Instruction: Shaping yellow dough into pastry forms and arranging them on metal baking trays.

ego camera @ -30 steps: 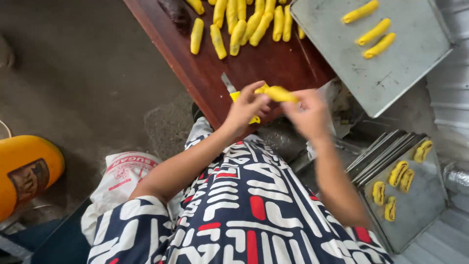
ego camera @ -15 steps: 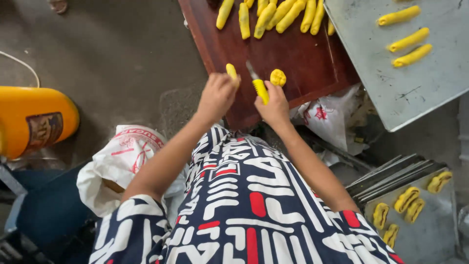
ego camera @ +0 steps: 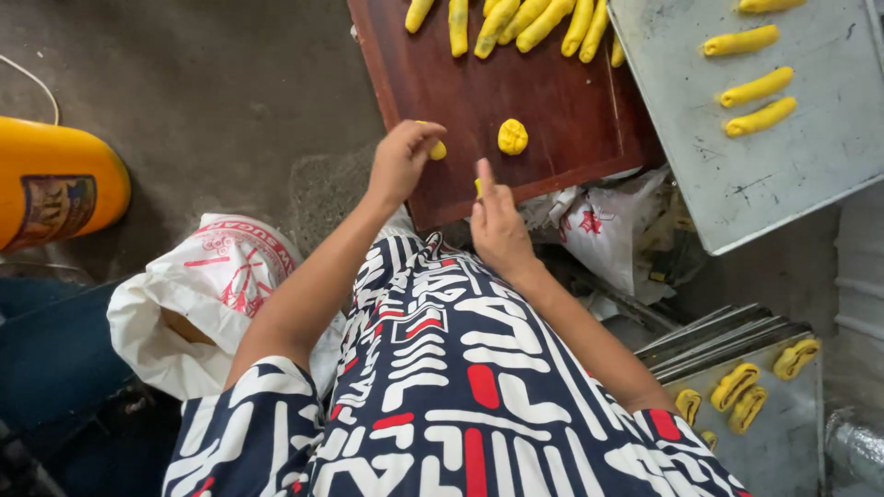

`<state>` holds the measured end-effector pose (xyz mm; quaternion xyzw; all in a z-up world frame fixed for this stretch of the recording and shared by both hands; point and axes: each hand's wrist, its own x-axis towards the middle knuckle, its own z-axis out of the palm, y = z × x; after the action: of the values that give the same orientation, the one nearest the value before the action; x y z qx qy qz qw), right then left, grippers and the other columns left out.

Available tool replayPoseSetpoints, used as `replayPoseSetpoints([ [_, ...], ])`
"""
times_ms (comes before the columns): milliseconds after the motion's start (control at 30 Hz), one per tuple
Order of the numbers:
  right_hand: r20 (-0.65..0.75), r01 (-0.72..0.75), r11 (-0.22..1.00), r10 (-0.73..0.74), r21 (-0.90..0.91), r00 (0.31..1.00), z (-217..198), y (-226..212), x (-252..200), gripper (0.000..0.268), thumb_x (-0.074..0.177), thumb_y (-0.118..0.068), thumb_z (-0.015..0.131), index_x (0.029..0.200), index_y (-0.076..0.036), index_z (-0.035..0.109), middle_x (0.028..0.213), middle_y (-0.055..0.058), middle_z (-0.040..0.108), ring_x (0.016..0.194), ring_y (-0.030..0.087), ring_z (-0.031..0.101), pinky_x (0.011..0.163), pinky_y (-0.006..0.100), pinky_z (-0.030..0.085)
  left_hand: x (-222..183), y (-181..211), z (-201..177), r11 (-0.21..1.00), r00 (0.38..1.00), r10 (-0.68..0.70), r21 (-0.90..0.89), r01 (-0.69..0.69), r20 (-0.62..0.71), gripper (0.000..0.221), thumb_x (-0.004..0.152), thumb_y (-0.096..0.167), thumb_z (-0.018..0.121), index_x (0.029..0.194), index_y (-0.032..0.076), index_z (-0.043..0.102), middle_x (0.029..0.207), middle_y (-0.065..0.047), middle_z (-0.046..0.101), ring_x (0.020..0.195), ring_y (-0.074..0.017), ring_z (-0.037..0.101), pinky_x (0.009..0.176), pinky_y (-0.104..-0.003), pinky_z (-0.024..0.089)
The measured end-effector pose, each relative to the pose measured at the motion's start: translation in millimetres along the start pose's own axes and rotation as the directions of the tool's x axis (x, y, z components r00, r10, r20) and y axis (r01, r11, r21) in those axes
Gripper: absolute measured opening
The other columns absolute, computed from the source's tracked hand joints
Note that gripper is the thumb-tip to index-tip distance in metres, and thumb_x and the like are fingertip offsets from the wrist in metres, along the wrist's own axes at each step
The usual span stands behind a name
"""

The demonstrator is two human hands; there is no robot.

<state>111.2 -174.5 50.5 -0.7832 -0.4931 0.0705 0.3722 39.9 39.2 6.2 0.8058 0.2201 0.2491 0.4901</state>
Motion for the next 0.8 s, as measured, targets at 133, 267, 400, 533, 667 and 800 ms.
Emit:
replayPoseSetpoints([
  [133,0.208,-0.085,0.984,0.117,-0.155,0.971,9.4,-5.8,-0.3,0.075,0.098,-0.008,0.060,0.164,-0.014,0.026,0.110,0.018,0.058,0.083,0.038,0.066,0.072,0.047,0.057,16.7,-14.8,-6.9,0.998,0.998,-0.061,0.010,0.061,-0.020,0.012,0.098,0.007,0.069,0.109,0.006,0.073,0.098,-0.011,0.072,0.090,-0.0259,0.073,0.079,-0.035,0.057],
  [267,0.286,-0.065,0.984,0.110,-0.163,0.952,14.9,-7.7,9.2,0.077,0.095,-0.008,0.061,0.163,-0.014,0.026,0.109,0.018,0.058,0.077,0.038,0.065,0.066,0.048,0.056,22.2,-25.1,-7.0,0.992,0.995,-0.090,0.082,0.093,-0.039,0.011,0.097,0.008,0.070,0.107,0.007,0.074,0.095,-0.011,0.071,0.089,-0.0275,0.071,0.079,-0.036,0.057],
  [400,0.317,-0.059,0.983,0.112,-0.174,0.942,20.0,-6.2,20.9,0.077,0.096,-0.010,0.061,0.164,-0.015,0.025,0.109,0.018,0.057,0.075,0.038,0.065,0.066,0.048,0.057,25.0,-26.3,-8.1,0.992,0.997,-0.068,0.104,0.071,-0.032,0.010,0.096,0.008,0.070,0.105,0.006,0.074,0.096,-0.012,0.071,0.090,-0.0303,0.070,0.079,-0.038,0.056],
  [533,0.345,-0.045,0.980,0.112,-0.195,0.932,23.3,-3.6,28.1,0.079,0.094,-0.011,0.061,0.164,-0.015,0.025,0.108,0.018,0.056,0.075,0.038,0.065,0.066,0.049,0.056,26.3,-29.8,-7.5,0.993,1.000,-0.022,0.117,0.024,-0.021,0.011,0.094,0.008,0.071,0.105,0.006,0.074,0.096,-0.012,0.070,0.091,-0.0314,0.070,0.080,-0.039,0.056],
  [667,0.365,-0.056,0.973,0.137,-0.223,0.921,25.1,-3.1,31.4,0.078,0.094,-0.011,0.061,0.164,-0.015,0.025,0.108,0.018,0.056,0.074,0.038,0.065,0.065,0.048,0.056,28.4,-28.7,-5.7,0.992,0.999,-0.010,0.123,0.014,-0.034,0.010,0.094,0.008,0.072,0.104,0.006,0.074,0.098,-0.011,0.072,0.093,-0.0313,0.070,0.081,-0.039,0.056],
  [800,0.369,-0.049,0.978,0.122,-0.200,0.921,28.7,1.0,30.9,0.078,0.094,-0.011,0.060,0.164,-0.015,0.025,0.107,0.018,0.055,0.073,0.038,0.065,0.065,0.048,0.057,28.6,-29.4,-6.7,0.991,0.999,-0.002,0.131,0.007,-0.039,0.010,0.094,0.007,0.071,0.104,0.006,0.074,0.098,-0.011,0.072,0.094,-0.0314,0.071,0.082,-0.039,0.056],
])
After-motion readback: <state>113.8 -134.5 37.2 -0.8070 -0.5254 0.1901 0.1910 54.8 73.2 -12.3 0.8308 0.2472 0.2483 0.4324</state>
